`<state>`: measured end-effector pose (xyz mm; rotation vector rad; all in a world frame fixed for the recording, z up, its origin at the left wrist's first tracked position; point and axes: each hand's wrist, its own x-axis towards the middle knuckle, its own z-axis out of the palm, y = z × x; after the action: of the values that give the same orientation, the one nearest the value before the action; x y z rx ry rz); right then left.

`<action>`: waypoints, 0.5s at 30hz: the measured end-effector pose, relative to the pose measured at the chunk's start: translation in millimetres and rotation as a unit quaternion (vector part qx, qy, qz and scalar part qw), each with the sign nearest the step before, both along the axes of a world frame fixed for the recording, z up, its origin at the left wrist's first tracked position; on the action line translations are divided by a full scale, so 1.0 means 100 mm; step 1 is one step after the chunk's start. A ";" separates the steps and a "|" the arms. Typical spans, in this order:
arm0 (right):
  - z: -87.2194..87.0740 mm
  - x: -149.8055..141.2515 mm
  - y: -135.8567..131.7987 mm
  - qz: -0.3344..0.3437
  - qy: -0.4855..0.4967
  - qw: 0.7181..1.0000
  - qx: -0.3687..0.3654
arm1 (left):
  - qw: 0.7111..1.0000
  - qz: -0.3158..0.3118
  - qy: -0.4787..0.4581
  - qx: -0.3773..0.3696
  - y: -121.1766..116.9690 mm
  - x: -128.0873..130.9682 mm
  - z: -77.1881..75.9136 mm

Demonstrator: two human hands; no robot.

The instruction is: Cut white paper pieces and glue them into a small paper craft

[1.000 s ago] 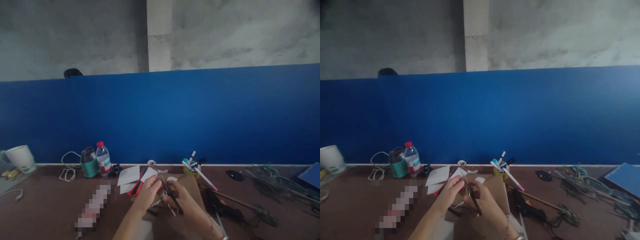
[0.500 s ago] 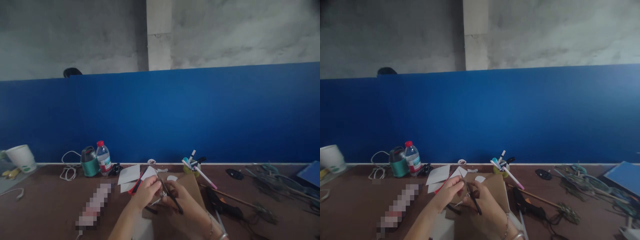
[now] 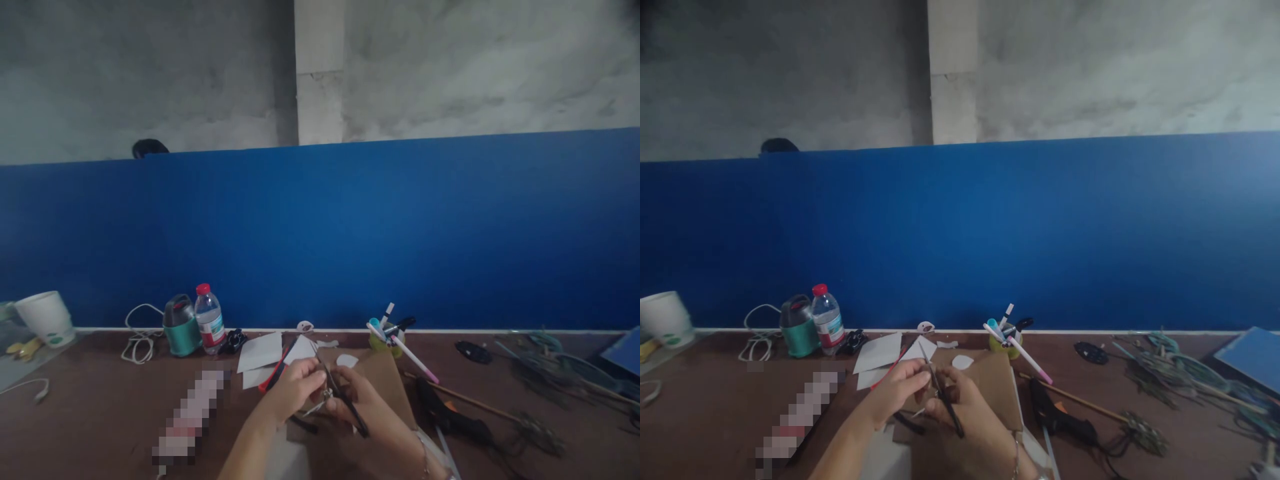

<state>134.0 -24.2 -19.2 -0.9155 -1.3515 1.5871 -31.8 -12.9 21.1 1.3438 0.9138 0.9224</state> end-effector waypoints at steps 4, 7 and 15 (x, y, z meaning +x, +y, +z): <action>0.10 0.00 -0.04 -0.004 -0.024 1.000 -0.002 | 1.000 -0.002 -0.001 -0.007 0.01 -0.01 -0.02; 0.09 0.04 -0.03 0.008 -0.056 0.998 0.017 | 1.000 -0.006 0.003 -0.014 0.02 -0.05 -0.04; -0.02 0.06 0.03 0.057 -0.057 0.995 0.053 | 0.997 -0.046 0.054 -0.040 0.07 -0.12 -0.08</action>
<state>140.4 -20.9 -20.9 -0.8888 -1.5768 1.5526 -43.9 -5.6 13.4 1.3660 0.9530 0.7425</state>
